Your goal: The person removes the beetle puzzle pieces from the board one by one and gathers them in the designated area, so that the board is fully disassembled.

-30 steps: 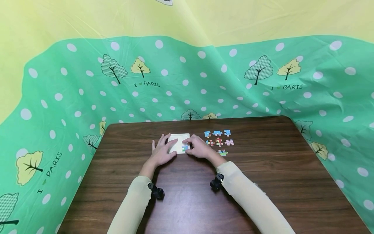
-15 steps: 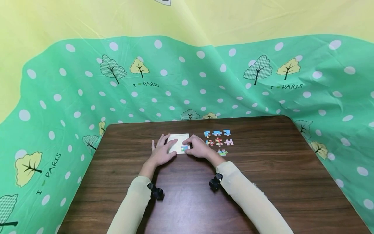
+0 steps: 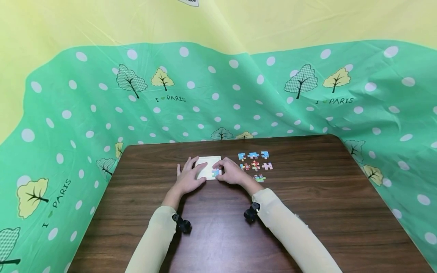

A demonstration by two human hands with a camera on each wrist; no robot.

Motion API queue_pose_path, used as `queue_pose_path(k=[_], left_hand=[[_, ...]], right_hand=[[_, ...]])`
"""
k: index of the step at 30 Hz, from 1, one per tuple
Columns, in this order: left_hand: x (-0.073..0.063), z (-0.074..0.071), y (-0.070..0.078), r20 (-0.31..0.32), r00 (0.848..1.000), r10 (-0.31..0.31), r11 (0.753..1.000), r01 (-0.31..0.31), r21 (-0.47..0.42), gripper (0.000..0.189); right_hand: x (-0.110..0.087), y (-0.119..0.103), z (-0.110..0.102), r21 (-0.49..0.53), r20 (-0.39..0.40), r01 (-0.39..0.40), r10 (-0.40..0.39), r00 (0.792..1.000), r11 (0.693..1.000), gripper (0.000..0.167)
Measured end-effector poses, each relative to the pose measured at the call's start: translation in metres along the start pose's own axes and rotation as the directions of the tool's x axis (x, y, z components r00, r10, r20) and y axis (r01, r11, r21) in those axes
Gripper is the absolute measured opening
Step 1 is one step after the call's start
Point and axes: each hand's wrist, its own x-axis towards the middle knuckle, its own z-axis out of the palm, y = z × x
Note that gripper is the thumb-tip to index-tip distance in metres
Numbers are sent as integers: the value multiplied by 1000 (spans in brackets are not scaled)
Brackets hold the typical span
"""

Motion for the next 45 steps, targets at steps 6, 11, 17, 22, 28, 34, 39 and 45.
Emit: queue_pose_path(k=[6,11,17,22,28,34,39,45], left_hand=[[0,1,-1,-3,1000,-2,1000,2,-4,71],[0,1,-1,-3,1000,-3,1000,3,-15,71],[0,1,-2,-1,1000,-2,1000,2,-10,71],[-1,1,-3,-3,1000,-1,1000,1,-8,71],[0,2,-3,-7,1000,2,1000,-3,-3,70],[-1,1,-2,-7,1000,5,1000,-5,-1,70],[-2,-1,-1,-11,1000,6,1000,-7,-10,70],[-1,0,-1,-10,1000,12,1000,-12,-12,69]], right_hand=[[-2,-3,1,-10,-22,3,-3,1000,1000,35],[-7,-18,-6,11,-3,-42,42,999,999,36],[-3,-8,0,13,-27,-29,29,999,1000,35],[3,5,6,7,-47,9,-9,999,1000,34],[2,4,5,-20,-61,29,-30,998,999,35],[-6,-16,-7,6,-32,-37,37,999,999,35],[2,-1,1,17,-64,-18,20,998,1000,34],[13,27,13,-29,-72,21,-23,997,999,36]])
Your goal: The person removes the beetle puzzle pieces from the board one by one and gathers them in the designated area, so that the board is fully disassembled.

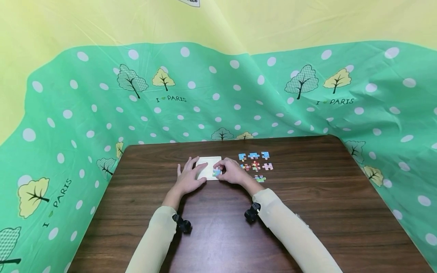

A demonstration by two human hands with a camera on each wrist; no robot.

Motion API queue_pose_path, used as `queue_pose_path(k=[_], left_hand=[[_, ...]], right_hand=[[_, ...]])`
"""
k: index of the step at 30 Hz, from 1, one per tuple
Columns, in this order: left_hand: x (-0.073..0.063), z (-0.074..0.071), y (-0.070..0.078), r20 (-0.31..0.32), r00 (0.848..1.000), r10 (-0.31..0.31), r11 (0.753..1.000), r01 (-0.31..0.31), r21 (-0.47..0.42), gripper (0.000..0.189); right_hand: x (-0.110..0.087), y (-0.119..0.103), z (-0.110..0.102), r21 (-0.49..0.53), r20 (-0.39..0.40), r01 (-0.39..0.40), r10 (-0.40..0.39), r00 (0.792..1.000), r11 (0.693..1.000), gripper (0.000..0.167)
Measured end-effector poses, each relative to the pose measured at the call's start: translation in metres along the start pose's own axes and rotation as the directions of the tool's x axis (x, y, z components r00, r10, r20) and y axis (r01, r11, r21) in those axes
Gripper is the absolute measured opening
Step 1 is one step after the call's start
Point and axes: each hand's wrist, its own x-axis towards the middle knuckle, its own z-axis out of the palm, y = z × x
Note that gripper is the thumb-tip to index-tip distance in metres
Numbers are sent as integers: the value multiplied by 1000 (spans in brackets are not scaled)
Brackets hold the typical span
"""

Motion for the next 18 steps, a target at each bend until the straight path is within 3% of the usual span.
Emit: queue_pose_path(k=[9,13,18], left_hand=[[1,1,-2,0,1000,1,1000,-1,4,69],[1,1,-2,3,1000,-1,1000,1,17,68],[0,1,-1,5,1000,-3,1000,3,10,68]], right_hand=[[-14,-40,-27,22,61,-51,49,997,998,41],[-13,-38,-27,21,59,-55,54,997,998,41],[-6,-17,-15,37,25,-24,23,999,999,39]])
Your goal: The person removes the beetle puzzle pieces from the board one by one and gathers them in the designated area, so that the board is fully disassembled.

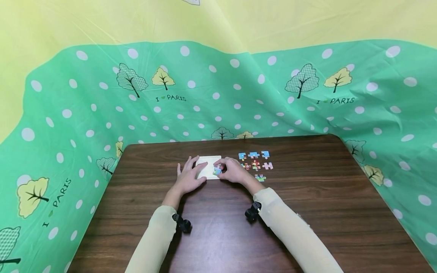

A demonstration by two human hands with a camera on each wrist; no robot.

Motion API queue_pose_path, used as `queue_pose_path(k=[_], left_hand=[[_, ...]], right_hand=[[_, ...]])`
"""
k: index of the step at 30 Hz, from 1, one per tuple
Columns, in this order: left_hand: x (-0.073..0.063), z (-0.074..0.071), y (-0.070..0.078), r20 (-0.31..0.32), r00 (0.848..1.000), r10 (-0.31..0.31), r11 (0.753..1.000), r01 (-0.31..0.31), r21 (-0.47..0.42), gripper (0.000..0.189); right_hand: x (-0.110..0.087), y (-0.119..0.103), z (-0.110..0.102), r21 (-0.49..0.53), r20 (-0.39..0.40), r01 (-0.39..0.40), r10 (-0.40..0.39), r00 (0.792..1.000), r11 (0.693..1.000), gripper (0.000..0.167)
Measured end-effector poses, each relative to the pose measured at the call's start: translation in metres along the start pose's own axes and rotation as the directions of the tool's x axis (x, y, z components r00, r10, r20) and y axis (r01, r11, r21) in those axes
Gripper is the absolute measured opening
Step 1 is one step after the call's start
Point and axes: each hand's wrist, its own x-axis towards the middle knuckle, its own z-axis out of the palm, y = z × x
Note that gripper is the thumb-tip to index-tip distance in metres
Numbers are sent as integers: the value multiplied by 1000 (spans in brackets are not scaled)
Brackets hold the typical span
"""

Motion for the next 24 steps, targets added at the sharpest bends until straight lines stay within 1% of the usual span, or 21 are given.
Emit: queue_pose_path(k=[2,3,4,6,8,12,14,16,17,21,23,24], left_hand=[[0,-1,0,4,1000,-3,1000,3,-2,68],[0,-1,1,7,1000,-4,1000,4,-1,68],[0,-1,1,9,1000,-5,1000,5,0,68],[0,-1,1,12,1000,-6,1000,6,2,68],[0,-2,1,13,1000,-6,1000,6,5,68],[0,-1,1,16,1000,-7,1000,7,5,68],[0,-1,2,16,1000,-6,1000,6,7,69],[0,-1,2,16,1000,-7,1000,6,9,69],[0,-2,2,17,1000,-8,1000,8,9,69],[0,-2,1,22,1000,-11,1000,11,3,69],[1,-2,1,25,1000,-12,1000,12,-1,69],[1,-2,1,25,1000,-12,1000,13,-3,69]], right_hand=[[2,3,2,3,-2,-2,2,1000,1000,38],[2,6,4,-7,-11,15,-15,1000,1000,36],[1,5,3,-3,-9,9,-9,1000,1000,35],[-2,-6,-4,7,9,-13,13,1000,1000,35],[-4,-11,-7,0,16,-10,10,1000,1000,36],[-5,-13,-10,3,24,-13,13,1000,1000,37],[-5,-9,-9,6,18,-11,11,1000,1000,34],[-5,-10,-9,12,18,-29,29,999,999,33],[-6,-15,-11,18,28,-57,56,998,998,33],[-8,-21,-13,13,29,-84,84,996,996,33],[-8,-21,-13,12,22,-70,69,997,998,33],[-6,-12,-10,16,14,-37,37,999,999,34]])
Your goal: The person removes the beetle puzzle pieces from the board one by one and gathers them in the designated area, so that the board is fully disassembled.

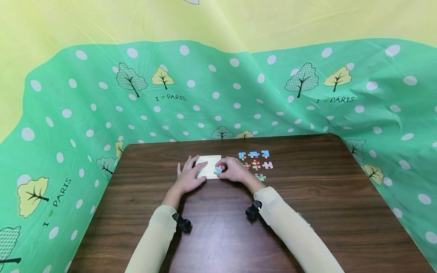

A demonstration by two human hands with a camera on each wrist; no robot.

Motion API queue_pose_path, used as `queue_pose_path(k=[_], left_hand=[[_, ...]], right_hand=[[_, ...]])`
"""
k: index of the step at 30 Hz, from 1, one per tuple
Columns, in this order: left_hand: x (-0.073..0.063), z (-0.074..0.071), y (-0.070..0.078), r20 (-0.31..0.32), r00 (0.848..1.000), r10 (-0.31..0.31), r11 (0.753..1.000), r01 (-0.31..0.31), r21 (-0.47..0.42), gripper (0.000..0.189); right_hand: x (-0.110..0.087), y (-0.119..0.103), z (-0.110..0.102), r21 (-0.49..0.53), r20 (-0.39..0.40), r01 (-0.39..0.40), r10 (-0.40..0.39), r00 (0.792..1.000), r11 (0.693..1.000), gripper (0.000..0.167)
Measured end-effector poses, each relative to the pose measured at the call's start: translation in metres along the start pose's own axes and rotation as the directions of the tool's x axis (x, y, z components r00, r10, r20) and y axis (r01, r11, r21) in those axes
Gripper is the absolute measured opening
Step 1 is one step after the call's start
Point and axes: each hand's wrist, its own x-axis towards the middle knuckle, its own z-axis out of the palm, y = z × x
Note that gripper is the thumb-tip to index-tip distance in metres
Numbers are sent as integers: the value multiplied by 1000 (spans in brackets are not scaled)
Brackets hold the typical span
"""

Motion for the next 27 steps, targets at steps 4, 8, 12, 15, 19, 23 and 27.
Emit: queue_pose_path(k=[4,8,12,15,19,23,27], left_hand=[[0,0,0,0,1000,0,1000,0,-3,69],[0,0,0,-6,1000,2,1000,-2,0,69],[-1,1,0,-13,1000,5,1000,-5,4,69],[-1,1,0,-17,1000,7,1000,-6,10,69],[-2,1,2,-14,1000,4,1000,-4,8,70],[-2,1,3,-12,1000,0,1000,0,2,71],[-1,1,2,-16,1000,3,1000,-3,7,70]], right_hand=[[0,1,-2,2,-6,32,-32,999,999,35],[-4,-11,-10,-17,3,21,-21,1000,1000,35],[-4,-14,-13,-27,13,12,-11,1000,1000,35],[-5,-16,-14,-20,14,10,-9,1000,1000,35],[-8,-17,-16,-16,17,28,-28,999,999,36],[-12,-18,-20,-17,21,47,-47,999,999,37],[-16,-18,-25,-20,15,49,-48,999,999,36]])
